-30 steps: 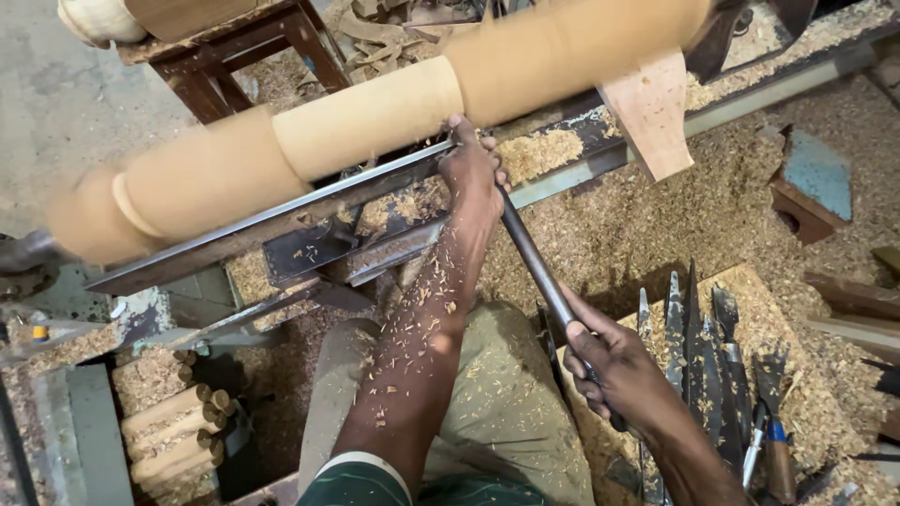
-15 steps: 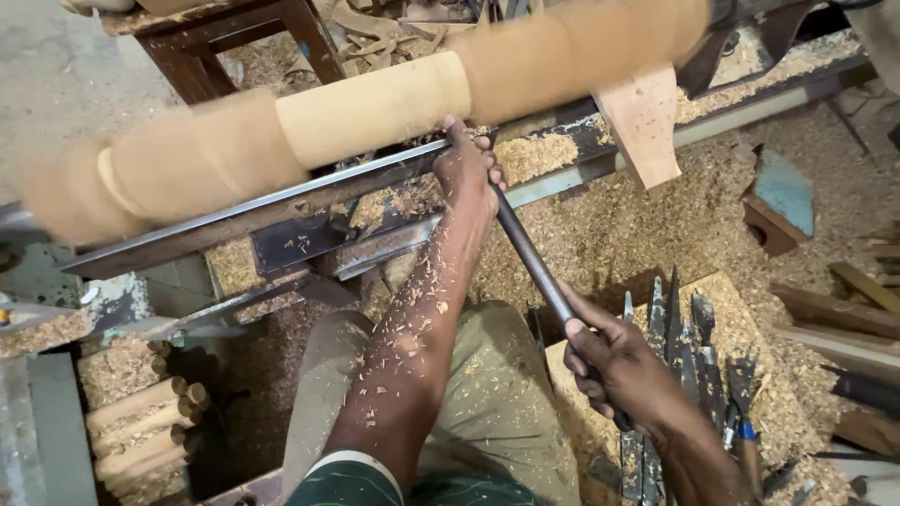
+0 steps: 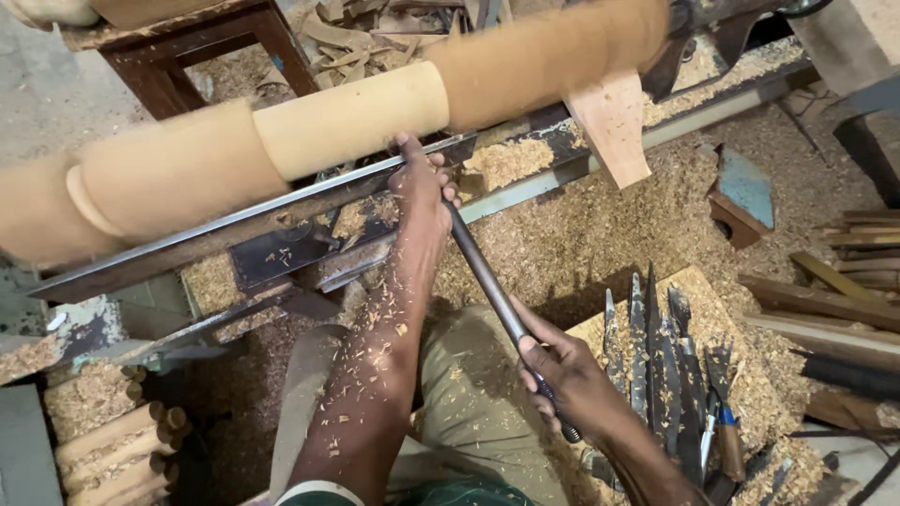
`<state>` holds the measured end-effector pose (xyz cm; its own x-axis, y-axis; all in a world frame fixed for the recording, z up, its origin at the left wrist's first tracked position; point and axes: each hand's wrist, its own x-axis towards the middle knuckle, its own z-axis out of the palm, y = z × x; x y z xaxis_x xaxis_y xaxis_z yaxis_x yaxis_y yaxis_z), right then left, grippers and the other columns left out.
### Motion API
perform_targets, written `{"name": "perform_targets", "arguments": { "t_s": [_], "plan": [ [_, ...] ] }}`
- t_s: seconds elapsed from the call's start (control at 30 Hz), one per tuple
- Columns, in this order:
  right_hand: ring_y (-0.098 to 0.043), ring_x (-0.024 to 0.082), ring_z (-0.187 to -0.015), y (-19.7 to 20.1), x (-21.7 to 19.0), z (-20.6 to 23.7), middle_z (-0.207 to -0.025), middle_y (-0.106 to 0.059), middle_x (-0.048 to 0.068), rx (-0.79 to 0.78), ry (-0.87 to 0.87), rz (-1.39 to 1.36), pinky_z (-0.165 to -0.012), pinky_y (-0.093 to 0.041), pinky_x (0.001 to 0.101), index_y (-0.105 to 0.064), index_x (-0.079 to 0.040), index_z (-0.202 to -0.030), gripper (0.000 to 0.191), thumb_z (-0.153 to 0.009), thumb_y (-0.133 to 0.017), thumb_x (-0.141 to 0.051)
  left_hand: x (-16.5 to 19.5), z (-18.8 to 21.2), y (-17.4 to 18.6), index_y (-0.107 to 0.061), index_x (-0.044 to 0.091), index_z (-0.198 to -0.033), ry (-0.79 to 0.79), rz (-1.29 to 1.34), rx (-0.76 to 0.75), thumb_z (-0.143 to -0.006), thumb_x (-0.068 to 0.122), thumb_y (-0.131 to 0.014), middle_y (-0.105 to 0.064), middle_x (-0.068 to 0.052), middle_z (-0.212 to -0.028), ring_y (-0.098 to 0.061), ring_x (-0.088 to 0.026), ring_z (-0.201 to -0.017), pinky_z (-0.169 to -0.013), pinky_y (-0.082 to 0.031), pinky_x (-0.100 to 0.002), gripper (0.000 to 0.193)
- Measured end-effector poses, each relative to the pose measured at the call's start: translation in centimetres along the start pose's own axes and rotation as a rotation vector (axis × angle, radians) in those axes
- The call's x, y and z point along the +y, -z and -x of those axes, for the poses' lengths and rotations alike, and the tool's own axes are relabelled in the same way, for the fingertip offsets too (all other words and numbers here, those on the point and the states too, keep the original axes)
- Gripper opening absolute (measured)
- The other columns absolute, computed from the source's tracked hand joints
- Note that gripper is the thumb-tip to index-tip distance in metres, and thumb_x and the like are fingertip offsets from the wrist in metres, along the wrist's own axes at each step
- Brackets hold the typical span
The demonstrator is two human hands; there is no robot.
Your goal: The person shapes a rotating piece of wood on a lathe using a gouge to carve out grooves and smooth the surface.
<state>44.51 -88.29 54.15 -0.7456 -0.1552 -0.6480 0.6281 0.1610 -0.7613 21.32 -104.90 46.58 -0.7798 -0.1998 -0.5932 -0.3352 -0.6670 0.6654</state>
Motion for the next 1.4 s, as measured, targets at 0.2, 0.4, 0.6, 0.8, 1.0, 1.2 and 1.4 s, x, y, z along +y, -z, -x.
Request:
{"name": "perform_targets", "arguments": {
  "t_s": [0.2, 0.4, 0.6, 0.8, 1.0, 1.2, 1.4],
  "plan": [
    [-0.043, 0.012, -0.037, -0.7, 0.4, -0.4, -0.058, -0.055, 0.004, 0.120, -0.030, -0.023, -0.029, -0.038, 0.0264, -0.038, -0.041, -0.161, 0.067, -0.099, -0.055, -0.024, -0.4, -0.5, -1.1, -0.055, 0.007, -0.074, -0.006, -0.041, -0.004, -0.097, 0.066, -0.048, -0.041, 0.002, -0.054, -0.037, -0.011, -0.037, -0.032, -0.032, -0.030, 0.064],
    [-0.042, 0.010, -0.037, 0.2, -1.0, -0.1, -0.057, -0.052, 0.002, 0.114, 0.010, -0.014, -0.027, -0.037, 0.0245, -0.040, -0.038, -0.158, 0.065, -0.097, -0.052, -0.020, -0.9, -0.8, -2.6, -0.050, 0.009, -0.071, 0.028, 0.013, -0.018, -0.097, 0.065, -0.048, -0.039, 0.002, -0.052, -0.036, -0.012, -0.034, -0.031, -0.030, -0.031, 0.062],
    [-0.043, 0.011, -0.036, 0.8, -1.3, -0.3, -0.057, -0.054, 0.003, 0.147, -0.026, 0.004, -0.027, -0.038, 0.0260, -0.040, -0.039, -0.160, 0.065, -0.098, -0.055, -0.024, -1.4, -1.2, -3.1, -0.051, 0.009, -0.072, 0.018, 0.032, -0.042, -0.095, 0.068, -0.047, -0.040, 0.002, -0.051, -0.037, -0.012, -0.034, -0.031, -0.030, -0.032, 0.064],
    [-0.041, 0.011, -0.035, 1.2, -1.3, -0.3, -0.056, -0.049, 0.002, 0.139, -0.011, -0.116, -0.026, -0.036, 0.0257, -0.043, -0.035, -0.155, 0.059, -0.098, -0.056, -0.026, -2.1, -1.7, -4.1, -0.051, 0.010, -0.071, 0.034, -0.003, -0.032, -0.094, 0.071, -0.046, -0.039, 0.001, -0.050, -0.037, -0.012, -0.034, -0.032, -0.030, -0.031, 0.066],
    [-0.041, 0.009, -0.037, 1.5, -1.1, -0.4, -0.057, -0.048, 0.001, 0.093, 0.037, -0.105, -0.027, -0.037, 0.0247, -0.041, -0.034, -0.158, 0.062, -0.098, -0.052, -0.022, -2.8, -2.2, -4.2, -0.053, 0.009, -0.073, 0.018, 0.015, -0.025, -0.095, 0.070, -0.049, -0.040, 0.002, -0.050, -0.038, -0.013, -0.035, -0.033, -0.030, -0.032, 0.066],
    [-0.043, 0.011, -0.037, 1.2, -1.2, 0.0, -0.058, -0.052, 0.003, 0.115, 0.012, -0.062, -0.027, -0.038, 0.0267, -0.036, -0.036, -0.157, 0.062, -0.099, -0.052, -0.021, -3.0, -2.7, -3.9, -0.053, 0.007, -0.074, 0.011, 0.015, -0.037, -0.093, 0.071, -0.049, -0.041, 0.001, -0.050, -0.038, -0.014, -0.034, -0.033, -0.032, -0.034, 0.067],
    [-0.048, 0.010, -0.043, 0.5, -0.3, 1.3, -0.060, -0.054, 0.001, 0.125, -0.017, 0.099, -0.033, -0.042, 0.0251, -0.040, -0.033, -0.158, 0.058, -0.102, -0.049, -0.023, -4.0, -3.4, -3.4, -0.054, 0.006, -0.078, 0.035, 0.086, -0.126, -0.092, 0.073, -0.049, -0.035, 0.000, -0.050, -0.035, -0.016, -0.034, -0.033, -0.033, -0.035, 0.069]
  ]
}}
